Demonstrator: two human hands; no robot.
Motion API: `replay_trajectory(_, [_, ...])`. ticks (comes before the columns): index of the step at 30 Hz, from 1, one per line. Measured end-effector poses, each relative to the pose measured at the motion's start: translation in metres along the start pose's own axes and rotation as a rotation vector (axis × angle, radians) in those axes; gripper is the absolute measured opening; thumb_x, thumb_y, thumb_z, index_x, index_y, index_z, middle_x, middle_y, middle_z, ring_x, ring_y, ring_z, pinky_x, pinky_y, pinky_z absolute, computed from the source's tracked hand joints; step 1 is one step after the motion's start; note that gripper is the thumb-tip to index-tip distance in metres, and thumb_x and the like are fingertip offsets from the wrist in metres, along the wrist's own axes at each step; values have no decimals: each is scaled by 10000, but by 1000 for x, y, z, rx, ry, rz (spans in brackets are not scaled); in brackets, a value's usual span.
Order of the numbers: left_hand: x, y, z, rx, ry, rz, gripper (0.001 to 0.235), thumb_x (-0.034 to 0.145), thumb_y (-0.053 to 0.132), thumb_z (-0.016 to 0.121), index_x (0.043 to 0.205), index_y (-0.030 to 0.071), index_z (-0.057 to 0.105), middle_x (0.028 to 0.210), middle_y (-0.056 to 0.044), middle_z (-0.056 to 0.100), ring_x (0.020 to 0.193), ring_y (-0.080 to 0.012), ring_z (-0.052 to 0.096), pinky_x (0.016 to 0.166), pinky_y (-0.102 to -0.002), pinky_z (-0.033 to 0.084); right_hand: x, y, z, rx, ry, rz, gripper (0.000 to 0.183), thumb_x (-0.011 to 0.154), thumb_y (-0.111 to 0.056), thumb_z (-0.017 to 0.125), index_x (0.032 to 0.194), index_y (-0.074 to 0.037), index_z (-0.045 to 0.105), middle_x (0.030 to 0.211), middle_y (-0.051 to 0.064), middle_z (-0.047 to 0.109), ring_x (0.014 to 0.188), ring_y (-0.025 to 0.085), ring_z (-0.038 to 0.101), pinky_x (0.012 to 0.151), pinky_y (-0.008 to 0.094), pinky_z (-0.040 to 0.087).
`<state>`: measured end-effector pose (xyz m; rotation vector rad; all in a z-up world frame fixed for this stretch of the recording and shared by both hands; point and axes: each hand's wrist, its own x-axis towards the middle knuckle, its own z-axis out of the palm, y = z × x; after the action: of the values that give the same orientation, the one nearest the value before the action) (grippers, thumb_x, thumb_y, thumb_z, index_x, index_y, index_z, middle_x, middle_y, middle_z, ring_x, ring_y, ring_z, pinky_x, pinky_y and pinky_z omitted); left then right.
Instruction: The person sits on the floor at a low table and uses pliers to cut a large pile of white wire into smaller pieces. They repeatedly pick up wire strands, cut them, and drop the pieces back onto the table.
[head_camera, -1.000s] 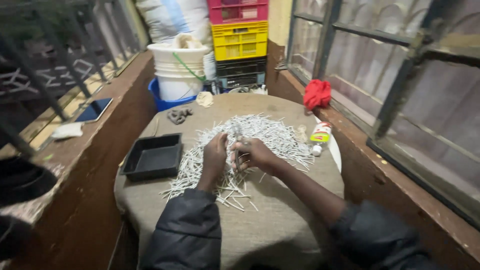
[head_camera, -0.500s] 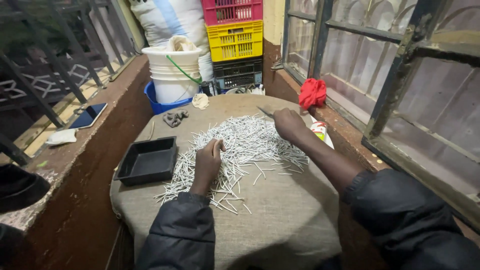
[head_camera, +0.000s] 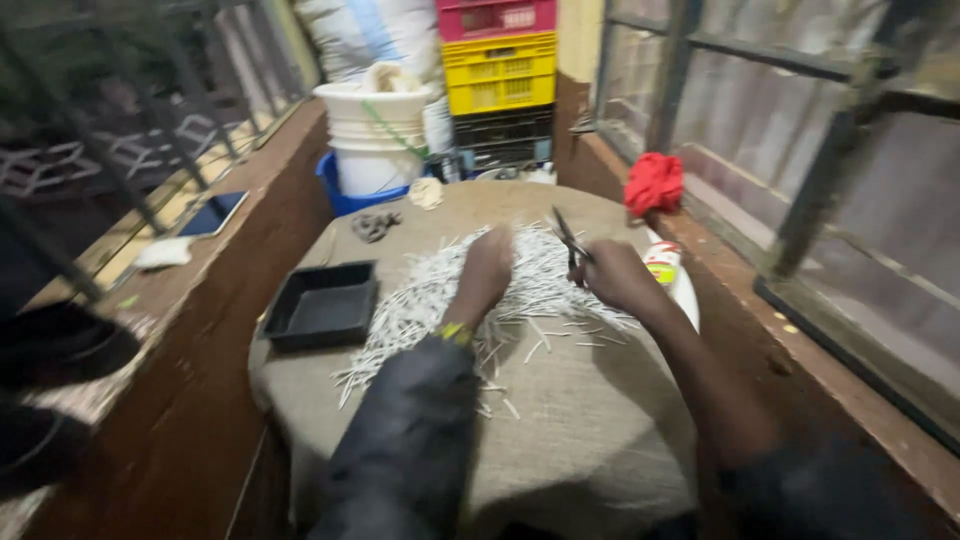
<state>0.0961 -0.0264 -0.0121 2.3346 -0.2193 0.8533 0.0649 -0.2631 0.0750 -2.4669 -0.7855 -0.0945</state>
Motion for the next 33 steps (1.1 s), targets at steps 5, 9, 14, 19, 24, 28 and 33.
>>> replay_trajectory(5, [40,-33,-32,354,-310,-84,400,1024,411,484,1215,88,621,1143,-197,697,1149,-432,662,1033,-554,502,-57,0,33,371,-24,0,235,964,-87,546,1023,20,747,989,265,779,1069,410,717,954,553,539])
replay_trajectory(9, [-2,-15,-134,408,-633,-128,331,909,188,650,1193,41,736,1182,-257,732,1193,-486,634,1094,-557,478,-74,2,54,1130,-72,220,365,1068,-85,443,1368,56,596,1089,265,757,1047,315,718,922,466,582])
replay_trajectory(14, [-56,7,-171,405,-780,-203,415,817,32,739,1229,69,712,1213,-214,723,1157,-393,681,1058,-502,513,-65,9,74,1157,-164,174,384,1068,-83,432,1379,96,569,1152,358,730,1129,427,697,968,551,563])
replay_trajectory(19, [-63,-27,-147,436,-721,-173,362,740,121,817,1084,194,729,978,-14,785,1039,-290,736,942,-440,569,-74,7,65,1083,-195,142,359,1067,-113,453,1306,94,623,1132,337,752,1145,430,713,1017,566,552])
replay_trajectory(24, [-70,-32,-145,249,-489,-72,152,786,151,817,908,213,751,855,5,791,963,-271,756,912,-408,570,-75,11,67,1095,-193,120,327,1064,-89,461,1217,134,644,1093,334,766,1082,434,733,931,552,597])
replay_trajectory(28, [-72,-22,-154,38,-308,-11,148,784,55,796,927,81,771,876,-186,787,920,-423,745,849,-513,572,-77,6,65,1090,-195,132,343,1065,-107,457,1248,107,654,1078,305,771,1074,408,735,939,524,589])
replay_trajectory(33, [-60,-13,-155,-250,50,-253,113,820,194,864,914,163,810,878,-60,802,869,-181,771,826,-301,607,-78,7,65,1056,-206,116,359,1072,-115,440,1271,99,648,1100,307,771,1089,414,732,950,531,579])
